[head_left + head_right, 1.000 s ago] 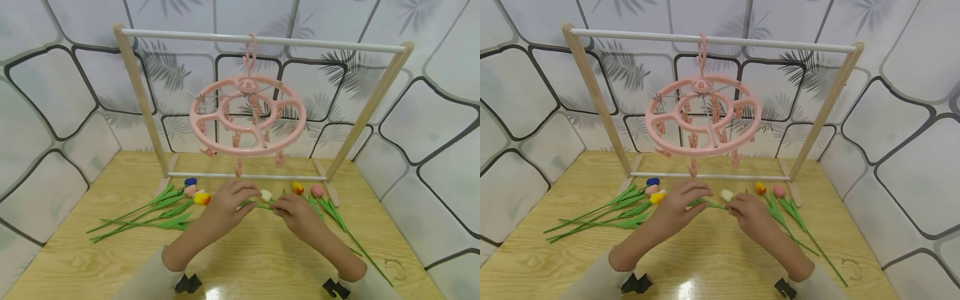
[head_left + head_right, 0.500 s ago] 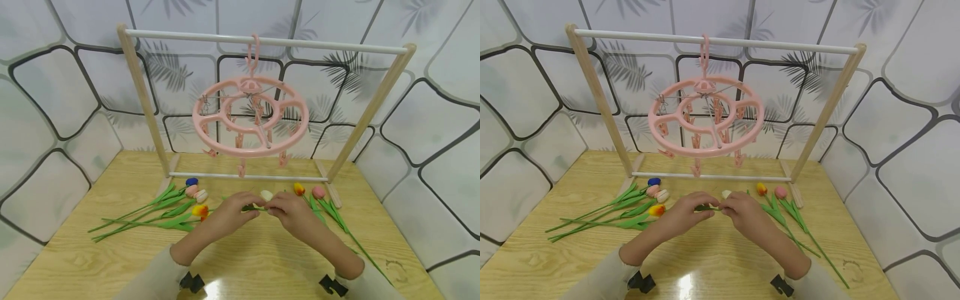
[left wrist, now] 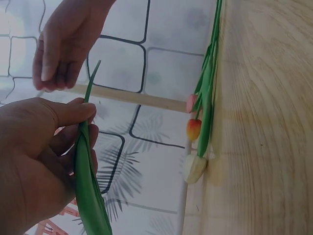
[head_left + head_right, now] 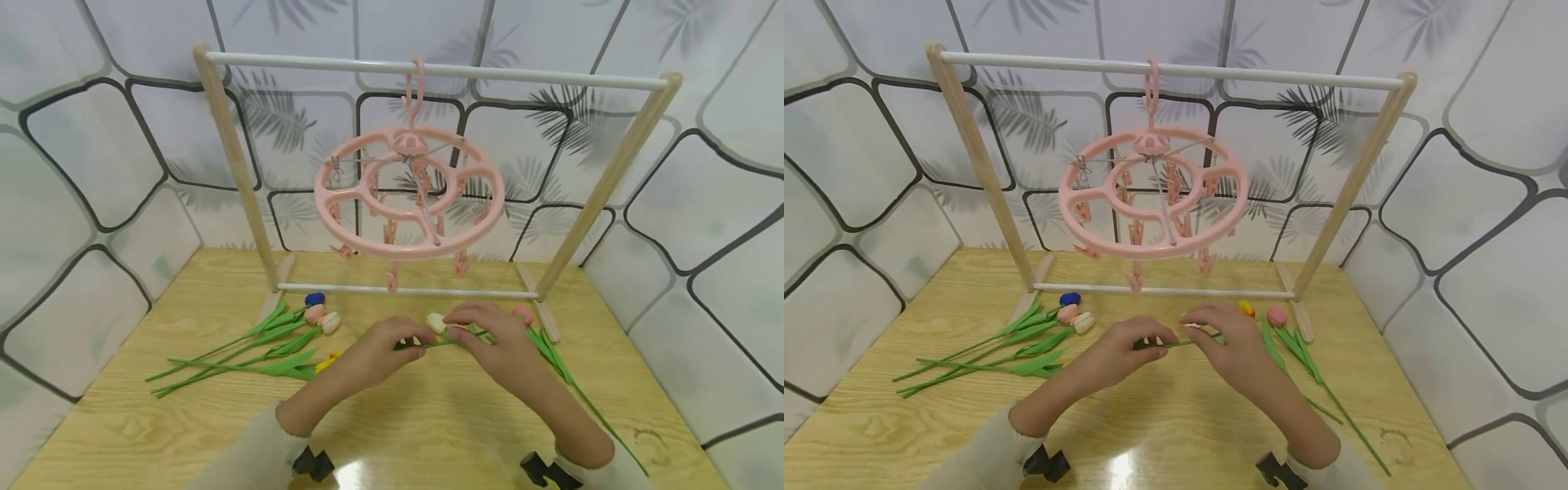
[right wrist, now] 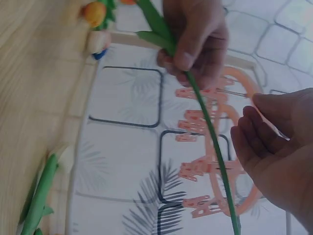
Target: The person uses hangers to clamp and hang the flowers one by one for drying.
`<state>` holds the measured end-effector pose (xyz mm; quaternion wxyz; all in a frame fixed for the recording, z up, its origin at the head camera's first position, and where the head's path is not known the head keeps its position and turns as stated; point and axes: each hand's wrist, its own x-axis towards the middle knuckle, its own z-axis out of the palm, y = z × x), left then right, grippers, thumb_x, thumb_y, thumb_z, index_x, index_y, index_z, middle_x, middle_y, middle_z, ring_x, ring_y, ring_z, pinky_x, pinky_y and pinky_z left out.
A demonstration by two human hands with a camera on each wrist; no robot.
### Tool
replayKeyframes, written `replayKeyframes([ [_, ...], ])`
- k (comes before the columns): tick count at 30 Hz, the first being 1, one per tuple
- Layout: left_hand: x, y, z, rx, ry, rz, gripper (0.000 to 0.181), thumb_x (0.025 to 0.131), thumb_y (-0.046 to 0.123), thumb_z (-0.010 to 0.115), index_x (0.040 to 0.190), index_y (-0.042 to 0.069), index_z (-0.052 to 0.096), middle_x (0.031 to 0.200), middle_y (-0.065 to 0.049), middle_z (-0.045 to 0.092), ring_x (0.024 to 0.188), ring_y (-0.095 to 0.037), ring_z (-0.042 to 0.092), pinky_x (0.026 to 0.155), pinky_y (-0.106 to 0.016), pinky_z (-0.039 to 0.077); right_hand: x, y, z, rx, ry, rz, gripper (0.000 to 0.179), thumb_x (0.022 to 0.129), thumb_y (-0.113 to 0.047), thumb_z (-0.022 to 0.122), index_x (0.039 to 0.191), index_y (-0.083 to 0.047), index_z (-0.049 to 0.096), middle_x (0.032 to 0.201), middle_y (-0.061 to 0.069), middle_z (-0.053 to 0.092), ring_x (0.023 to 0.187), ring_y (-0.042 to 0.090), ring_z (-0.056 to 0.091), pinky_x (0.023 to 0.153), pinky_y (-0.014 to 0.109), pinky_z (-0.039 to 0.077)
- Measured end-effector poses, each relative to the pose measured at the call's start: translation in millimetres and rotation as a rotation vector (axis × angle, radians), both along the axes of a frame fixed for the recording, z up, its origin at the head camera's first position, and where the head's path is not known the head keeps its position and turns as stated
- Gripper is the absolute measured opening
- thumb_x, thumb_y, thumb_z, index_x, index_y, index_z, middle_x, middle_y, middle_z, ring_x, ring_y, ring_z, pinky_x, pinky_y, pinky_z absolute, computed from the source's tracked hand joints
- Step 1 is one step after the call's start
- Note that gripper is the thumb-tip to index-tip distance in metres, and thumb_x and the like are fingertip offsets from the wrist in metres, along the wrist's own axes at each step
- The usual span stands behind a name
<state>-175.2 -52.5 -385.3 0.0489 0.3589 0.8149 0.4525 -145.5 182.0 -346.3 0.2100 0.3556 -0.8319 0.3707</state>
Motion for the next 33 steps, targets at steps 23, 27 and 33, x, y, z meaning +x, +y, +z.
replayKeyframes([
  [23,21.4,4.2,28.6,-0.046,0.193,0.050,0.025,0.099,0.018,0.067,0.123,0.022,0.070,0.112,0.010,0.070,0.093,-0.002,0.063,0.079,-0.019,0.053,32.0,-2,17.2,-0.295,0.013,0.411,0.028,0.089,0.013,0.065,0.114,0.001,0.069,0.107,0.007,0.070,0.099,0.014,0.065,0.089,0.021,0.054],
  [27,19.4,-0.2,37.8,-0.047,0.224,0.115,0.025,0.099,0.018,0.067,0.124,0.023,0.069,0.115,0.010,0.070,0.093,-0.003,0.063,0.078,-0.020,0.054,27.4,2,18.1,-0.326,-0.048,0.416,0.031,0.088,0.020,0.062,0.114,0.004,0.068,0.111,0.006,0.070,0.102,0.014,0.065,0.091,0.022,0.054],
  [33,12.7,-8.3,50.3,0.078,0.099,0.122,0.030,0.099,0.017,0.067,0.127,0.025,0.068,0.118,0.012,0.069,0.093,-0.004,0.063,0.081,-0.026,0.056,19.9,2,16.3,-0.280,-0.152,0.219,0.034,0.088,0.020,0.061,0.114,0.001,0.069,0.111,-0.002,0.071,0.102,0.010,0.067,0.089,0.020,0.055],
])
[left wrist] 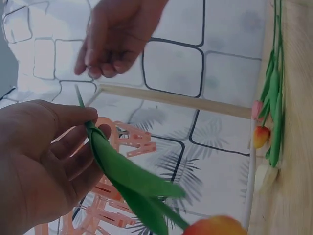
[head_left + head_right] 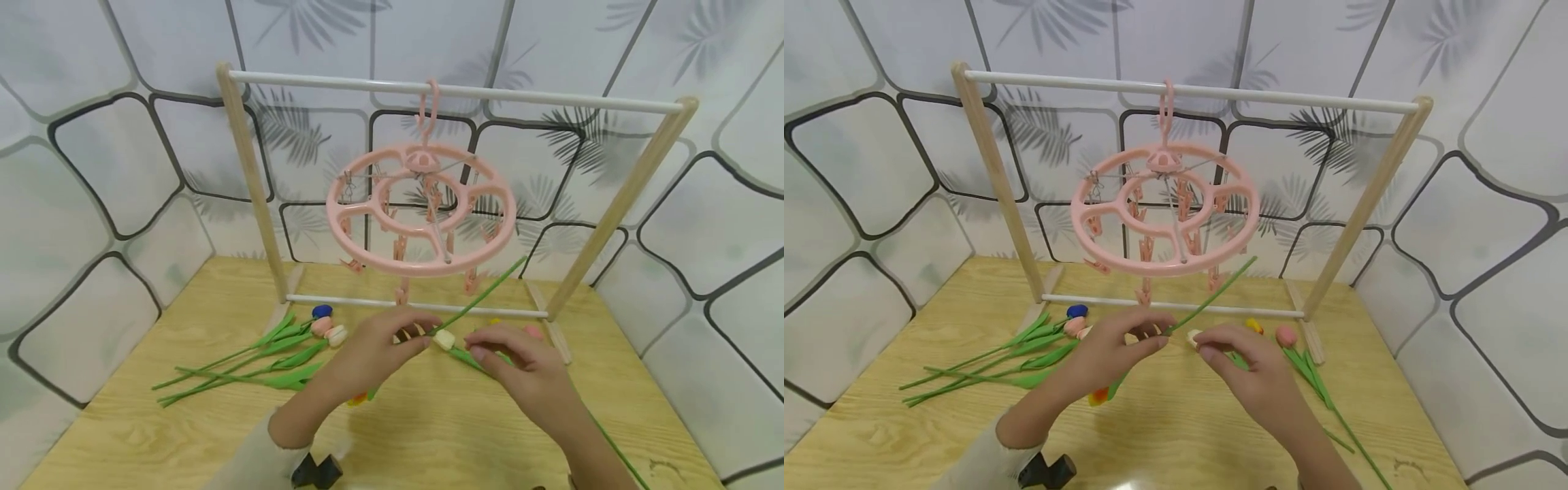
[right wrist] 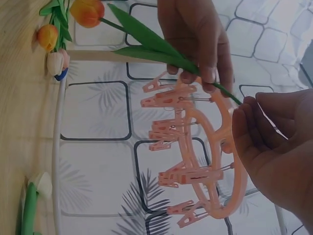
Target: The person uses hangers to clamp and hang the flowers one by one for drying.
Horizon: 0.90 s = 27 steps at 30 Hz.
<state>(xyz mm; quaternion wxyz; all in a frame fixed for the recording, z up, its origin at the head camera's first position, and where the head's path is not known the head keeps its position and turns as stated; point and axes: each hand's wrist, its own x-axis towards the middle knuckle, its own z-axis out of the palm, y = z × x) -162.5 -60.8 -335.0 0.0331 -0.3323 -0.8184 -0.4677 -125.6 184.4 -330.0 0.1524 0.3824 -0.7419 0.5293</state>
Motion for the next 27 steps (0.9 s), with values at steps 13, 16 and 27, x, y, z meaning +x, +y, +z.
replayKeyframes([
  [13,-5.3,5.9,-4.4,0.280,-0.261,-0.086,0.027,0.099,0.018,0.067,0.126,0.018,0.067,0.130,-0.003,0.059,0.111,-0.021,0.063,0.081,-0.031,0.060,-11.0,-29,-27.1,-0.034,-0.317,-0.069,0.037,0.097,-0.003,0.066,0.132,-0.007,0.054,0.120,0.011,0.060,0.110,0.015,0.062,0.092,0.027,0.056],
  [16,-5.8,9.7,-8.3,0.321,-0.246,-0.105,0.025,0.099,0.016,0.066,0.124,0.014,0.067,0.137,-0.005,0.053,0.114,-0.024,0.062,0.084,-0.032,0.060,-9.8,-34,-32.1,-0.088,-0.327,-0.052,0.043,0.096,-0.001,0.066,0.136,-0.007,0.052,0.122,0.010,0.059,0.111,0.015,0.063,0.094,0.027,0.055],
  [27,-1.4,21.8,-14.8,0.429,-0.373,-0.189,0.027,0.102,0.014,0.062,0.127,0.008,0.057,0.138,-0.007,0.054,0.127,-0.024,0.056,0.095,-0.035,0.055,-5.0,-44,-40.1,-0.186,-0.217,-0.211,0.043,0.092,0.004,0.069,0.132,-0.008,0.058,0.111,0.010,0.070,0.100,0.014,0.066,0.086,0.024,0.056],
])
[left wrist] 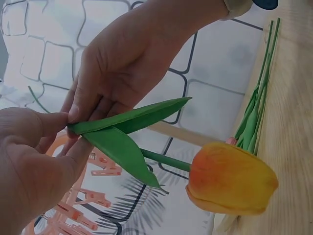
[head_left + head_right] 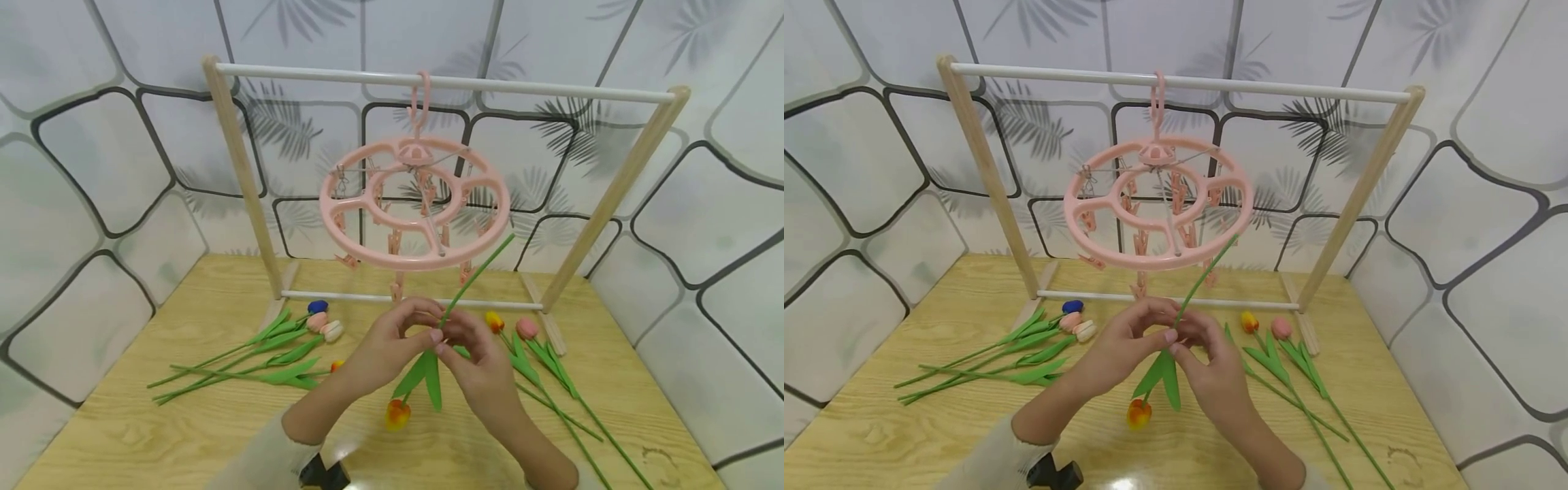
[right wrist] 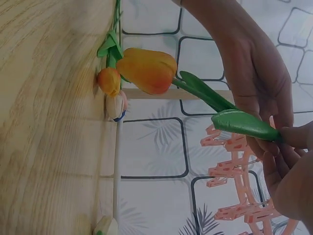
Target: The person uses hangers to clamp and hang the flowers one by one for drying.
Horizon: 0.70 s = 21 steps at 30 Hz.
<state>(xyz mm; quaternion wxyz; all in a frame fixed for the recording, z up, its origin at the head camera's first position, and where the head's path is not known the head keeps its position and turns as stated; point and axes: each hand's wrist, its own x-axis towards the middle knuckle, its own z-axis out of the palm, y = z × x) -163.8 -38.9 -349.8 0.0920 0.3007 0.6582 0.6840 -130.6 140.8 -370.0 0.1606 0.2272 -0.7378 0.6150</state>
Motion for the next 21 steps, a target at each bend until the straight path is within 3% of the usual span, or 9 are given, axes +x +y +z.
replayKeyframes([
  [5,0.6,-0.6,0.1,-0.006,-0.013,-0.010,0.030,0.102,0.015,0.062,0.129,0.005,0.057,0.139,-0.010,0.056,0.129,-0.024,0.055,0.100,-0.034,0.053,2.3,-2,0.1,0.010,0.063,-0.057,0.046,0.092,0.007,0.068,0.134,-0.006,0.055,0.109,0.007,0.070,0.099,0.013,0.065,0.085,0.022,0.055],
  [10,2.3,-6.1,4.7,-0.042,0.009,0.025,0.033,0.102,0.016,0.062,0.134,0.009,0.059,0.136,-0.008,0.059,0.130,-0.021,0.054,0.102,-0.032,0.052,5.4,3,5.7,-0.024,0.037,-0.075,0.051,0.095,0.006,0.064,0.141,-0.006,0.047,0.110,0.003,0.064,0.102,0.014,0.062,0.089,0.022,0.052],
  [16,-1.5,-25.1,11.0,-0.060,0.071,0.167,0.026,0.102,0.017,0.061,0.128,0.012,0.064,0.129,-0.008,0.063,0.123,-0.023,0.060,0.099,-0.028,0.054,3.6,11,14.6,-0.103,0.023,-0.069,0.046,0.096,0.004,0.064,0.138,-0.005,0.052,0.112,0.004,0.064,0.098,0.016,0.062,0.084,0.022,0.055],
  [21,-13.7,-48.2,6.9,-0.090,0.141,0.326,0.024,0.102,0.013,0.062,0.124,0.008,0.067,0.125,-0.012,0.064,0.116,-0.023,0.065,0.095,-0.027,0.056,1.0,15,17.2,-0.147,0.057,-0.045,0.047,0.093,0.011,0.063,0.137,0.000,0.052,0.110,0.008,0.064,0.098,0.014,0.065,0.086,0.021,0.056],
])
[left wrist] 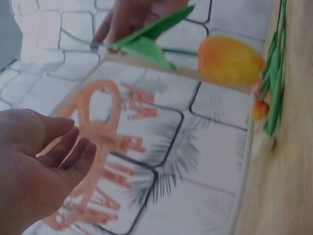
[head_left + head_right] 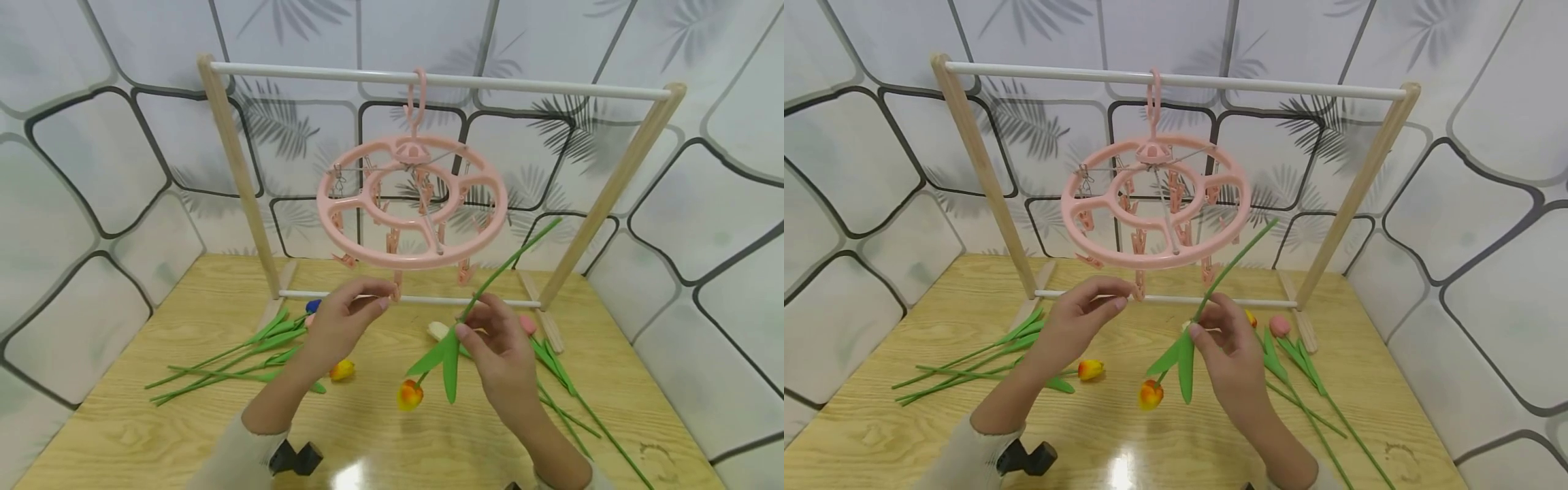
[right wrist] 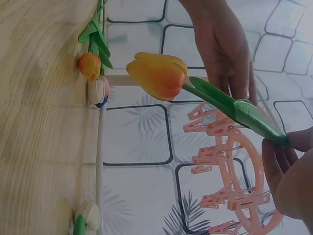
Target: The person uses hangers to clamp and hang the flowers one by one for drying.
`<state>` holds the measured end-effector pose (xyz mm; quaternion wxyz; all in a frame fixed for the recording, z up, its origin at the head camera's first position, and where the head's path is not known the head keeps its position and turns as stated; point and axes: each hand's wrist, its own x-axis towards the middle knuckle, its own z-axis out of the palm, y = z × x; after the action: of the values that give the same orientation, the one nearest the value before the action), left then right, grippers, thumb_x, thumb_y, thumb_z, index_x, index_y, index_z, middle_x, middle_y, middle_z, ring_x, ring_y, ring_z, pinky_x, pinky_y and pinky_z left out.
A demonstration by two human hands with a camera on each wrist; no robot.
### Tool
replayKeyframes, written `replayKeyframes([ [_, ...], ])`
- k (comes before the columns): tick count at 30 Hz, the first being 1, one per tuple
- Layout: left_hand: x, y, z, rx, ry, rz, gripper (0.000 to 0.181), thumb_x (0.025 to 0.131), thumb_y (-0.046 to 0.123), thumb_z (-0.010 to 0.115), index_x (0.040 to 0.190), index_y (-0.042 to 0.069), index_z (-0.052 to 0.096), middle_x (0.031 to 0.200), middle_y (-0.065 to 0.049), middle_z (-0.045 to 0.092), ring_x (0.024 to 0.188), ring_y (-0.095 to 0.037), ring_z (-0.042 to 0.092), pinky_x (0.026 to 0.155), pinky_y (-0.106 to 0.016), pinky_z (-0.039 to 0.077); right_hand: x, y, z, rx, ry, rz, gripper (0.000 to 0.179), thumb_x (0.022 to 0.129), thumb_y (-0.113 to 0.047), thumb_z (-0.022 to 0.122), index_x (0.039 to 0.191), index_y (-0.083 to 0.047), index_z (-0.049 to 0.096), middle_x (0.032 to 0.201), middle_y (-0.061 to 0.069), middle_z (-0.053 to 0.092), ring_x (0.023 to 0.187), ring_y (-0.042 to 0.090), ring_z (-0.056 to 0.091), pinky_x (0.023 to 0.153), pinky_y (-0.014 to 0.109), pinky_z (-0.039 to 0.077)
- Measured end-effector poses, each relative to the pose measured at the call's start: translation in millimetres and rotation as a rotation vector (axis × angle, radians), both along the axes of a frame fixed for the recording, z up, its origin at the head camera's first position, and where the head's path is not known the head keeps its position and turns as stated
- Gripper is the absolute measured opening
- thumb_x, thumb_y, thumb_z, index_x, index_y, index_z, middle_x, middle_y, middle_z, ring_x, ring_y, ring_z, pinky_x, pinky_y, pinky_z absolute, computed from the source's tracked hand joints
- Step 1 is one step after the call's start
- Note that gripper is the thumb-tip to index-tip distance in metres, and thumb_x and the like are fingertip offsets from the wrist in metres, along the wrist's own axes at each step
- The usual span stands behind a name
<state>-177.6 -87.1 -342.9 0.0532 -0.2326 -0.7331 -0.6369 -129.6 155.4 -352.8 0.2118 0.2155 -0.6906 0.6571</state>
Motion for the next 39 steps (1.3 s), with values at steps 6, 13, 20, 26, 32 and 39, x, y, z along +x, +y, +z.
replayKeyframes([
  [6,-18.8,-11.6,-12.3,-0.031,-0.025,0.114,0.024,0.101,0.014,0.063,0.124,0.010,0.067,0.125,-0.007,0.065,0.114,-0.021,0.063,0.096,-0.026,0.054,-1.5,0,-2.4,0.036,-0.050,-0.016,0.047,0.094,0.008,0.063,0.138,-0.003,0.050,0.112,0.008,0.061,0.101,0.013,0.063,0.080,0.019,0.056],
  [13,-32.0,-5.4,-20.4,0.010,-0.068,0.022,0.036,0.101,0.014,0.063,0.137,0.010,0.058,0.137,-0.007,0.057,0.126,-0.028,0.057,0.103,-0.035,0.052,-4.5,0,-7.7,0.034,-0.088,-0.007,0.044,0.094,0.008,0.065,0.134,-0.003,0.051,0.116,0.003,0.059,0.100,0.012,0.061,0.079,0.019,0.056],
  [20,-36.9,1.3,-19.2,0.111,-0.072,-0.066,0.041,0.100,0.017,0.065,0.140,0.012,0.055,0.139,-0.010,0.057,0.131,-0.027,0.056,0.102,-0.036,0.053,-6.6,0,-9.7,0.037,-0.093,0.001,0.045,0.094,0.007,0.065,0.135,-0.001,0.050,0.117,0.014,0.057,0.100,0.012,0.060,0.079,0.019,0.056],
  [26,-39.5,9.9,-20.5,0.205,-0.019,-0.159,0.035,0.100,0.013,0.064,0.134,0.007,0.058,0.133,-0.020,0.058,0.122,-0.024,0.061,0.097,-0.033,0.056,-6.9,-2,-11.5,0.046,-0.104,-0.001,0.046,0.094,0.006,0.065,0.136,-0.002,0.050,0.116,0.005,0.059,0.100,0.012,0.061,0.080,0.019,0.057],
  [32,-37.0,12.2,-20.9,0.232,0.070,-0.162,0.026,0.101,0.012,0.062,0.126,0.004,0.060,0.114,-0.014,0.062,0.106,-0.022,0.063,0.088,-0.029,0.056,-6.5,-2,-11.7,0.056,-0.121,0.004,0.046,0.095,0.004,0.066,0.137,-0.003,0.049,0.117,0.003,0.058,0.101,0.013,0.060,0.082,0.020,0.056],
  [39,-29.6,11.0,-19.0,0.242,0.081,-0.114,0.027,0.100,0.010,0.063,0.126,0.004,0.062,0.112,-0.015,0.065,0.107,-0.026,0.065,0.092,-0.044,0.057,-7.0,-5,-11.9,0.050,-0.113,-0.009,0.047,0.093,0.006,0.066,0.136,-0.002,0.050,0.115,0.001,0.060,0.100,0.012,0.061,0.080,0.020,0.057],
])
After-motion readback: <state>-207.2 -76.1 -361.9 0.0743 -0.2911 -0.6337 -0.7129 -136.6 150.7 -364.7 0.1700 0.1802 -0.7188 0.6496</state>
